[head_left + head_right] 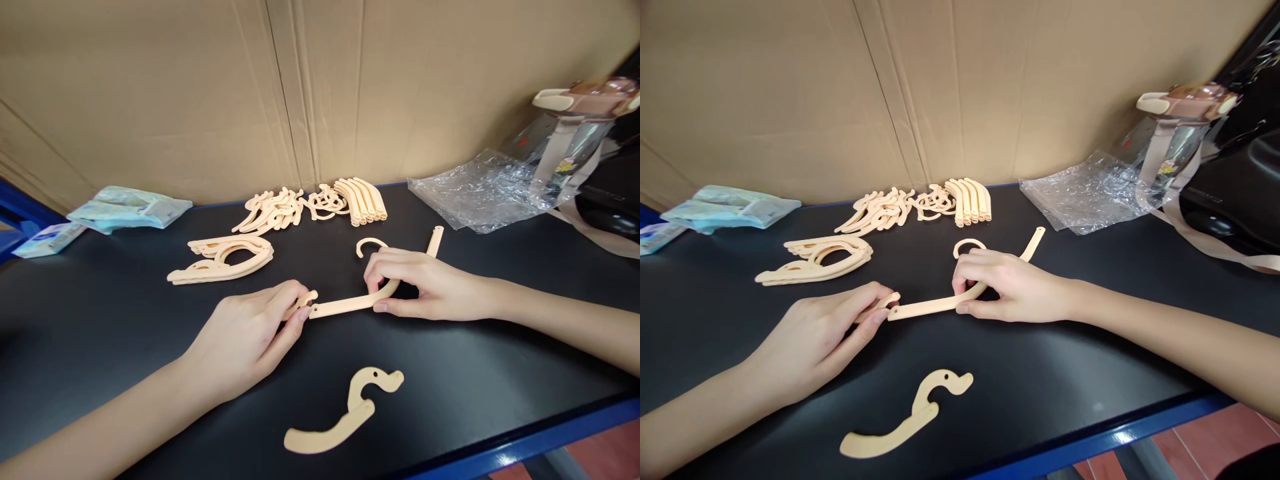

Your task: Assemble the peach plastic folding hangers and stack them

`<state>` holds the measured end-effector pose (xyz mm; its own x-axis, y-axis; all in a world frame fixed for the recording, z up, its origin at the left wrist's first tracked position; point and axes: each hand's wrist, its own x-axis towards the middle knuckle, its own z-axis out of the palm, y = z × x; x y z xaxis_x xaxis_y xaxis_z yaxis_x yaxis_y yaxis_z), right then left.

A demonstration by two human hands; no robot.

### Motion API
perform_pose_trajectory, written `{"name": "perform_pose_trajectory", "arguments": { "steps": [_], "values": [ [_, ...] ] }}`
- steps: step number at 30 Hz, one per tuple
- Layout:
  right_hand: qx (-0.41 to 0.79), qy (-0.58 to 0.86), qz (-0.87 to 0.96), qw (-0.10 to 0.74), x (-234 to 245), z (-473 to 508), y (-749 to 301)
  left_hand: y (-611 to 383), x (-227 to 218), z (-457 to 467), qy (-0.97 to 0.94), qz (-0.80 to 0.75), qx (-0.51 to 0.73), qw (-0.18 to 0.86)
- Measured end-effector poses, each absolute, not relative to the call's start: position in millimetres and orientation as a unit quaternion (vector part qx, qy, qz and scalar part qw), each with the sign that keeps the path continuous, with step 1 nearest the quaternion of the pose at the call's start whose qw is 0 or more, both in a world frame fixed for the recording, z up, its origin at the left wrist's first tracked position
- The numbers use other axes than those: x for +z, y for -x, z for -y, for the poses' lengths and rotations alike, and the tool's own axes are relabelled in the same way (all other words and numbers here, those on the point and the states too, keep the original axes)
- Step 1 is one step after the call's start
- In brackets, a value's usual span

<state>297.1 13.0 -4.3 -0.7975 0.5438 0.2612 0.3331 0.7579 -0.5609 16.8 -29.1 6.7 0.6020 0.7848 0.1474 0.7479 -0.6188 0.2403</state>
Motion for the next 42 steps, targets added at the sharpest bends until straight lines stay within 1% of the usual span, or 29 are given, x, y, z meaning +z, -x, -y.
{"name": "perform_pose_trajectory", "arguments": {
  "steps": [6, 10, 13, 22, 29, 37, 42],
  "values": [
    [0.32, 0.253, 0.889, 0.208, -3, -13, -299, -18, 12, 30, -0.876, -0.453, 0.14, 0.083],
    [0.323, 0.244, 0.89, 0.208, -3, -14, -298, -20, 13, 32, -0.852, -0.493, 0.146, 0.095],
    [0.311, 0.247, 0.894, 0.207, -3, -14, -298, -19, 11, 31, -0.855, -0.491, 0.14, 0.089],
    [0.302, 0.249, 0.895, 0.215, -3, -14, -298, -11, -4, 22, -0.895, -0.421, 0.145, 0.023],
    [0.306, 0.245, 0.895, 0.214, -2, -14, -298, -8, -8, 19, -0.916, -0.367, 0.159, -0.02],
    [0.309, 0.251, 0.893, 0.208, -3, -15, -299, -7, -10, 18, -0.923, -0.347, 0.151, -0.066],
    [0.32, 0.243, 0.891, 0.21, -3, -15, -298, -9, -4, 18, -0.931, -0.312, 0.135, -0.134]
  ]
}}
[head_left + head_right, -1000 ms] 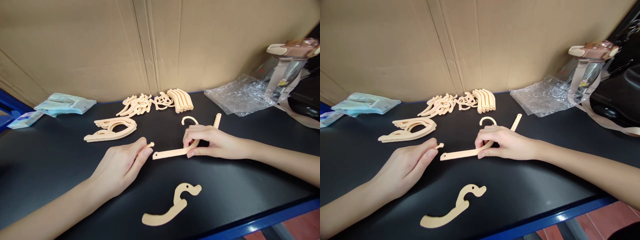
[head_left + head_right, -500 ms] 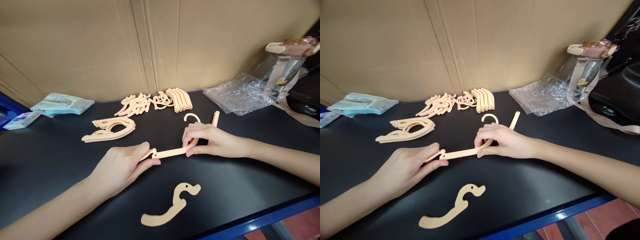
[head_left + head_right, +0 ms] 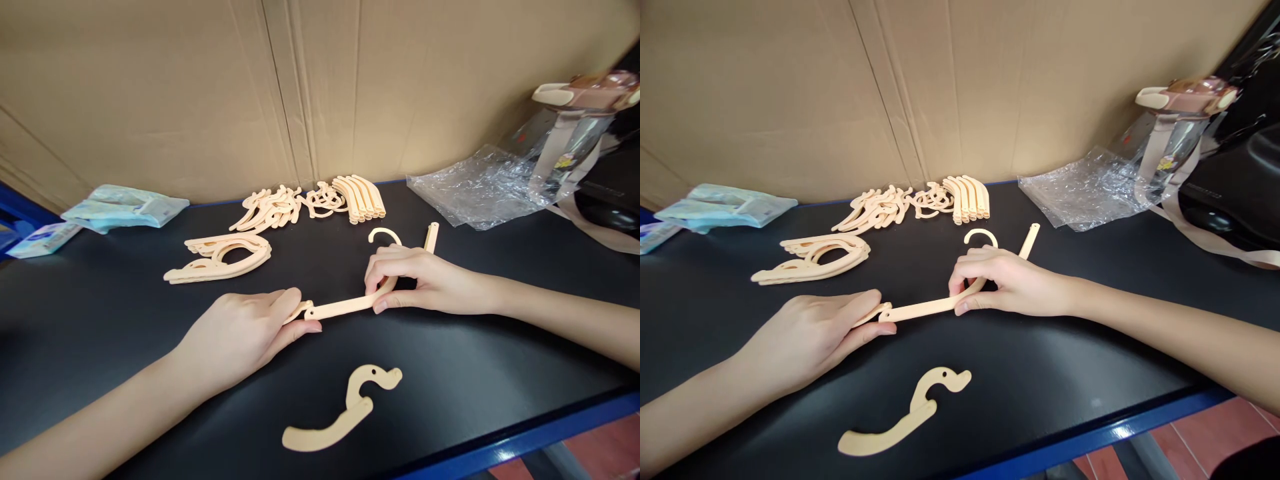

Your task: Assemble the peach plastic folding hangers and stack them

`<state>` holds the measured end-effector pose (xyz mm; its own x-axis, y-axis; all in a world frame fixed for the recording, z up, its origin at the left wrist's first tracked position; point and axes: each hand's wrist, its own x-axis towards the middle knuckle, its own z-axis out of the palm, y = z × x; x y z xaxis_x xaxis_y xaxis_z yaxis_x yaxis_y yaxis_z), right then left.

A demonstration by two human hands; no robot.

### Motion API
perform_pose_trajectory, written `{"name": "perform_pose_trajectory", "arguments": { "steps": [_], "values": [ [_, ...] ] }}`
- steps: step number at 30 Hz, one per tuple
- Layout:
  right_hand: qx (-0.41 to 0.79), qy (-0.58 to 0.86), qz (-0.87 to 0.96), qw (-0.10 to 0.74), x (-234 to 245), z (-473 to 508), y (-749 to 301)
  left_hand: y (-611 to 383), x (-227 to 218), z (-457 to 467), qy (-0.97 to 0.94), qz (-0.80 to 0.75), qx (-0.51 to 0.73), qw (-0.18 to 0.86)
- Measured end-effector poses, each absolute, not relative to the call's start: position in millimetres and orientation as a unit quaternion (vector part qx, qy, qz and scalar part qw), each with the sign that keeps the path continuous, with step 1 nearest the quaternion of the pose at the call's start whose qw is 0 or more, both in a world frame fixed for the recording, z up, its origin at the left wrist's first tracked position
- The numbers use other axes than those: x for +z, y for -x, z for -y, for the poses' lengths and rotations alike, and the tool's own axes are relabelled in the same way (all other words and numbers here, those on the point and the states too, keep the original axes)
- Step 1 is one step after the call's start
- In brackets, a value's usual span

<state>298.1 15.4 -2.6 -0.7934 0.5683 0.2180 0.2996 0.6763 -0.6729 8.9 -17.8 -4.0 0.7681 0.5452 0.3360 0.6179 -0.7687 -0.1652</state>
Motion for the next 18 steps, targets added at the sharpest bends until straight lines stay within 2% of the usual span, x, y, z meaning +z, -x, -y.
{"name": "perform_pose_trajectory", "arguments": {
  "steps": [7, 14, 18],
  "values": [
    [0.347, 0.246, 0.88, 0.21, -0.3, -13.0, -296.4, -8.9, -3.7, 19.0, 0.93, 0.271, -0.124, 0.217],
    [0.336, 0.251, 0.884, 0.209, -1.5, -14.6, -297.3, -5.6, -7.2, 15.5, 0.926, 0.329, -0.15, 0.112],
    [0.334, 0.251, 0.885, 0.208, -1.7, -15.0, -297.0, -5.7, -7.1, 14.3, 0.929, 0.327, -0.148, 0.093]
  ]
}}
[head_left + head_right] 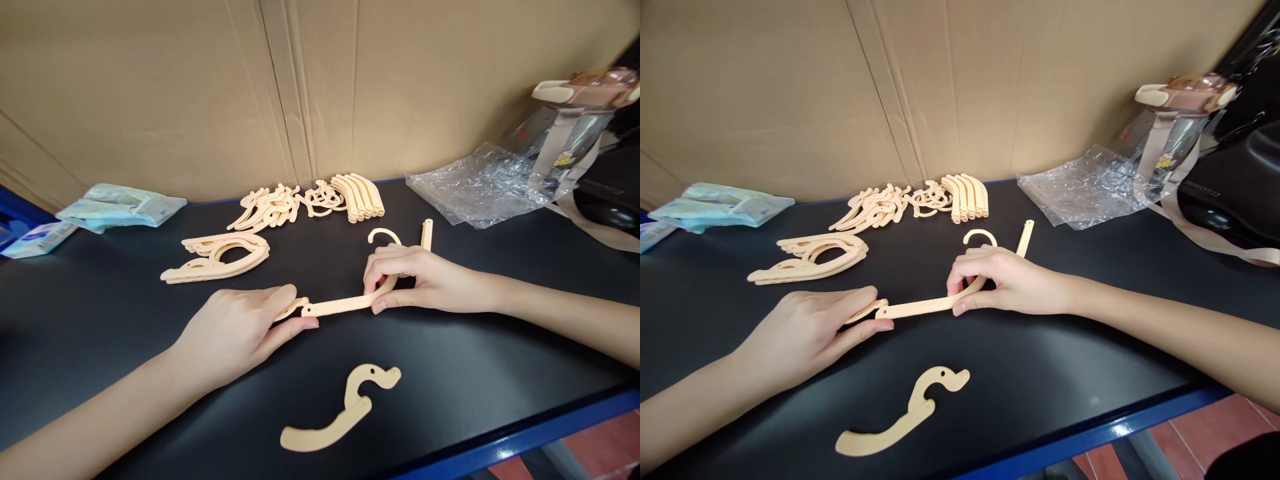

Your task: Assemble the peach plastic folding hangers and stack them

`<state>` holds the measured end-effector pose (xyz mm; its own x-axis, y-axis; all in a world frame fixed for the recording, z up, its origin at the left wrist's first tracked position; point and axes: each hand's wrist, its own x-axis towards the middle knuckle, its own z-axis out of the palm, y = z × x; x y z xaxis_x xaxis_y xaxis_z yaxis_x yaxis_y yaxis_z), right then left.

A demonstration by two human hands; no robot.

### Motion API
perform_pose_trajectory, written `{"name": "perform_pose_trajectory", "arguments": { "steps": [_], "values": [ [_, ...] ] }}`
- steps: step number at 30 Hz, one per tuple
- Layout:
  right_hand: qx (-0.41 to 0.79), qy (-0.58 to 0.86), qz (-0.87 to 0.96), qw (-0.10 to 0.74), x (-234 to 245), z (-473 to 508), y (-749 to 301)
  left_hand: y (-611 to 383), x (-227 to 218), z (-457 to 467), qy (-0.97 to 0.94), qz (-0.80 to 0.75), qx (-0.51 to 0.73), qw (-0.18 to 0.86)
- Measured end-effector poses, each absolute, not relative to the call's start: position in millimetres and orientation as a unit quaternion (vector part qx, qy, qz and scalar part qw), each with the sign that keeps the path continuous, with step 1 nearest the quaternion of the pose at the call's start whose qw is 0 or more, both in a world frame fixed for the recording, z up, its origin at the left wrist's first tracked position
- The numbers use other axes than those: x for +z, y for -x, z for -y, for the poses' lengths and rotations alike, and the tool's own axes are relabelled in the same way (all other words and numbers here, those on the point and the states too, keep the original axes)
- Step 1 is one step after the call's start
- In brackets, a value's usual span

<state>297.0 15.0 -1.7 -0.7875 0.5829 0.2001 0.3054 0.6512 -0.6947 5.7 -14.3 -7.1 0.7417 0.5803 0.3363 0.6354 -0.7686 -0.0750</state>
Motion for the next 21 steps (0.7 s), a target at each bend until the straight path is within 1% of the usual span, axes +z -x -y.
{"name": "perform_pose_trajectory", "arguments": {
  "steps": [12, 21],
  "values": [
    [0.335, 0.252, 0.885, 0.206, -1.8, -15.5, -297.2, -6.4, -6.0, 15.2, 0.933, 0.32, -0.141, 0.082],
    [0.356, 0.252, 0.877, 0.204, -0.6, -13.2, -296.5, -5.0, -7.0, 16.0, 0.934, 0.291, -0.137, 0.156]
  ]
}}
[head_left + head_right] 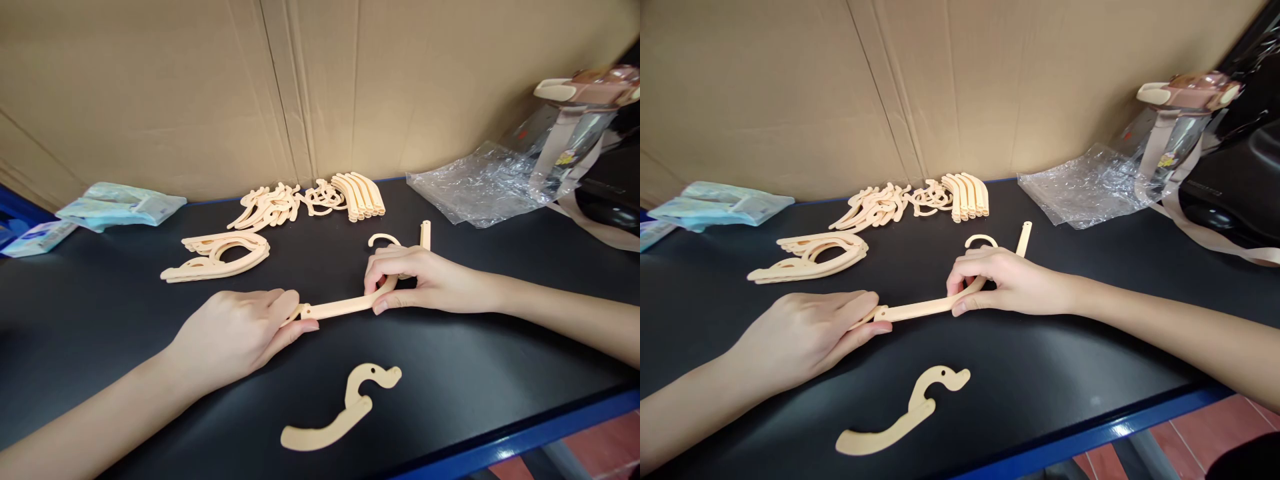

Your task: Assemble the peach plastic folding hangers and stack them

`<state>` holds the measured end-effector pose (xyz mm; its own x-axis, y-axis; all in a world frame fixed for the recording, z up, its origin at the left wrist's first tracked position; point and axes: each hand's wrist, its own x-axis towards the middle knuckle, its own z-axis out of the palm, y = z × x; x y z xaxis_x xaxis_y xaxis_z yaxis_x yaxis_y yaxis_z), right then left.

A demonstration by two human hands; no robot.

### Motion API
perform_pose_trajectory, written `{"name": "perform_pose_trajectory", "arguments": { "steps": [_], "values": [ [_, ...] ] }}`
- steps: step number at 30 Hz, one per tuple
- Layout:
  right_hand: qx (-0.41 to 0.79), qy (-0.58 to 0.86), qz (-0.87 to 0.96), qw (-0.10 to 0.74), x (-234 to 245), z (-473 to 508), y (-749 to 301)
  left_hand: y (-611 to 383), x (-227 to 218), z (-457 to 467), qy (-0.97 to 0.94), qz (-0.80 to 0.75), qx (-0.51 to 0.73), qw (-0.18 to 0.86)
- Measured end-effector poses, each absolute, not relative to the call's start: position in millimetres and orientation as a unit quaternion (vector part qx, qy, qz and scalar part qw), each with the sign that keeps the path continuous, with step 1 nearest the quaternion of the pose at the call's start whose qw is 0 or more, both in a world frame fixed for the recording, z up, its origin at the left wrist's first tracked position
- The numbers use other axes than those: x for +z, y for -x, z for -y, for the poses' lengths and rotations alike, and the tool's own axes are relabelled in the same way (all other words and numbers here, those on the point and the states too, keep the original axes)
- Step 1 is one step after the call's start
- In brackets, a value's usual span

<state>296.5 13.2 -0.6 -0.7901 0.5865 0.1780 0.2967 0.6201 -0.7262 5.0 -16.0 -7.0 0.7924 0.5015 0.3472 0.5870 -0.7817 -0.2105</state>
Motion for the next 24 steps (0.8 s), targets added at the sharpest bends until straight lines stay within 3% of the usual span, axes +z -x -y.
{"name": "perform_pose_trajectory", "arguments": {
  "steps": [12, 24],
  "values": [
    [0.363, 0.253, 0.874, 0.199, 1, -13, -297, -6, -4, 18, 0.937, 0.264, -0.134, 0.184],
    [0.318, 0.245, 0.894, 0.198, 0, -13, -297, -14, 9, 23, 0.951, 0.242, -0.149, 0.124]
  ]
}}
